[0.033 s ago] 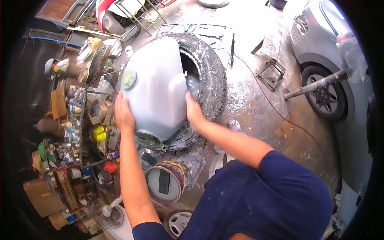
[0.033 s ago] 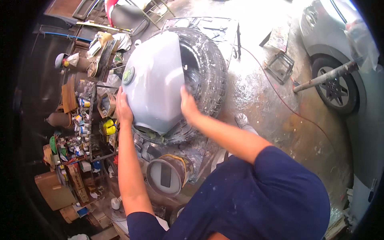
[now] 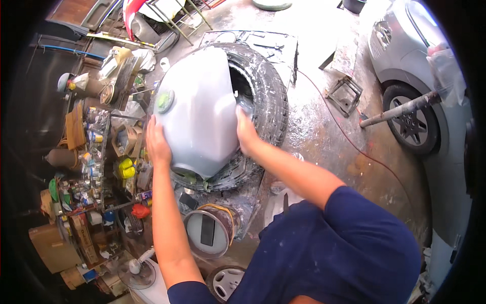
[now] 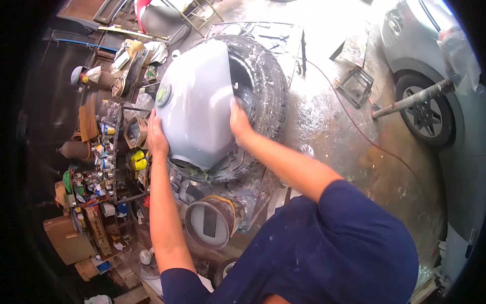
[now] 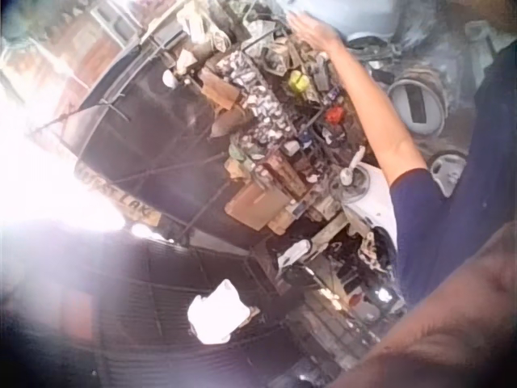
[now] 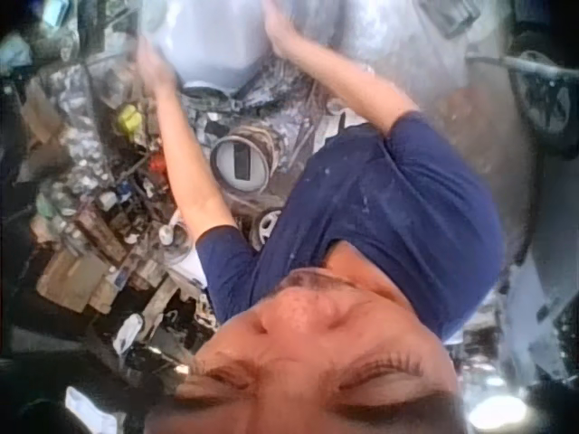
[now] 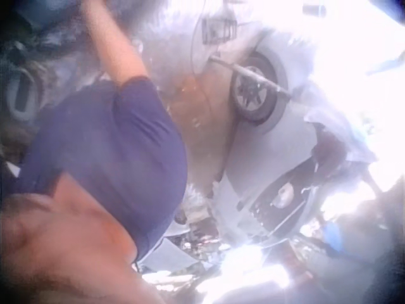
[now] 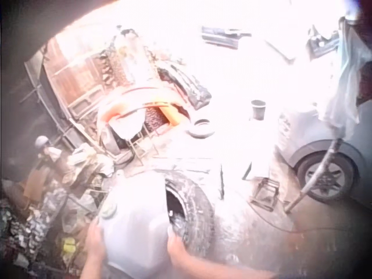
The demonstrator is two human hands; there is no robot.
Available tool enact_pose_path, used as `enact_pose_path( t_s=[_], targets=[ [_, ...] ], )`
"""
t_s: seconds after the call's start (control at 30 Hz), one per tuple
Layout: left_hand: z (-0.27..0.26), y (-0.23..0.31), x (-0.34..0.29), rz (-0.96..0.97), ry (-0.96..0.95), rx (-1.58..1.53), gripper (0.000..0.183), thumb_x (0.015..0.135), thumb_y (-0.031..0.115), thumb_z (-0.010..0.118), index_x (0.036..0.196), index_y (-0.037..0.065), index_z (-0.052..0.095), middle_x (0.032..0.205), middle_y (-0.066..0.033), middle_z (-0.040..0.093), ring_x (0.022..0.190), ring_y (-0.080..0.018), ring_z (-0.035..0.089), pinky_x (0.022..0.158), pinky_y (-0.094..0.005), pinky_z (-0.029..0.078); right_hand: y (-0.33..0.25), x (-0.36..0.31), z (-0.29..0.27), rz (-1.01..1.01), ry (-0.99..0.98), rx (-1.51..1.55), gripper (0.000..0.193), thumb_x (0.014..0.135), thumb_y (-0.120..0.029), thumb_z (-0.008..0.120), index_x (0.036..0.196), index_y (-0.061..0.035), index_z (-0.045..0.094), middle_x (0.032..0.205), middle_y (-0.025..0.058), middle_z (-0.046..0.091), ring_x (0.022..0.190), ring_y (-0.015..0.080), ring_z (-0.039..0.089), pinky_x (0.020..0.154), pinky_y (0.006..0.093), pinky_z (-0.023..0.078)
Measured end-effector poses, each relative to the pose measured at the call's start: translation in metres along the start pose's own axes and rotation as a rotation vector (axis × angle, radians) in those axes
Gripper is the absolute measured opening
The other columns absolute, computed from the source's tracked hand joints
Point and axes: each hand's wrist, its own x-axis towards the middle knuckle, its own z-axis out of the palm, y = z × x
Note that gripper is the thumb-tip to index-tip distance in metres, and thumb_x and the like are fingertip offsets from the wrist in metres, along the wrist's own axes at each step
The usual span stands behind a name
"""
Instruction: The person sands the surface of a motorcycle gas tank with a piece of sandpaper. They repeatedly wet the sandpaper in a bucket of water and rub it across different sections of the tank, turning the tank over to reach the sides.
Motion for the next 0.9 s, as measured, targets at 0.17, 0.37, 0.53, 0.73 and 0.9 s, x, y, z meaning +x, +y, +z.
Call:
enact_pose_path(
  t_s=[0.17,0.37,0.53,0.73,0.9],
  targets=[
    [-0.005,-0.002,0.001,0.039,-0.003,0.034,0.053,0.102,0.030,0.039,0.143,-0.002,0.048,0.149,-0.0195,0.048,0.141,-0.0333,0.039,0.117,-0.0397,0.028,0.007,0.066,-0.013,0.028,-0.091,-0.025,0.060,0.108,-0.048,0.034,0.127,0.0036,0.059,0.116,0.0123,0.066,0.110,0.0204,0.061,0.095,0.0340,0.047],
    [0.001,-0.008,-0.001,-0.002,0.010,0.039,0.055,0.102,0.033,0.040,0.143,-0.002,0.048,0.149,-0.0189,0.048,0.140,-0.0343,0.041,0.116,-0.0403,0.029,0.070,0.008,0.015,-0.375,0.306,-0.432,0.071,0.107,-0.045,0.035,0.150,0.0109,0.027,0.158,0.0266,0.030,0.149,0.0375,0.025,0.122,0.0379,0.020],
    [0.001,-0.024,0.013,0.076,-0.012,0.080,0.056,0.104,0.036,0.039,0.144,-0.002,0.047,0.150,-0.0189,0.047,0.140,-0.0349,0.041,0.116,-0.0400,0.029,0.081,-0.049,0.046,-0.552,0.451,-0.471,0.068,0.107,-0.043,0.034,0.153,0.0064,0.024,0.162,0.0270,0.019,0.152,0.0386,0.014,0.123,0.0444,0.012],
    [0.003,-0.036,0.019,0.136,-0.046,0.090,0.057,0.107,0.038,0.033,0.144,-0.002,0.046,0.152,-0.0176,0.045,0.142,-0.0325,0.038,0.117,-0.0389,0.029,0.120,-0.127,0.102,-0.843,0.419,-0.578,0.076,0.103,-0.033,0.048,0.159,-0.0012,0.007,0.163,0.0308,0.004,0.151,0.0495,0.003,0.122,0.0551,0.007],
    [0.004,-0.035,0.023,0.172,-0.110,0.131,0.056,0.107,0.037,0.031,0.144,-0.001,0.046,0.151,-0.0173,0.046,0.141,-0.0328,0.039,0.116,-0.0397,0.029,0.108,-0.091,0.078,-0.761,0.603,-0.538,0.069,0.107,-0.035,0.039,0.157,0.0034,0.010,0.164,0.0280,0.005,0.153,0.0417,0.004,0.124,0.0490,0.009]
  ],
)
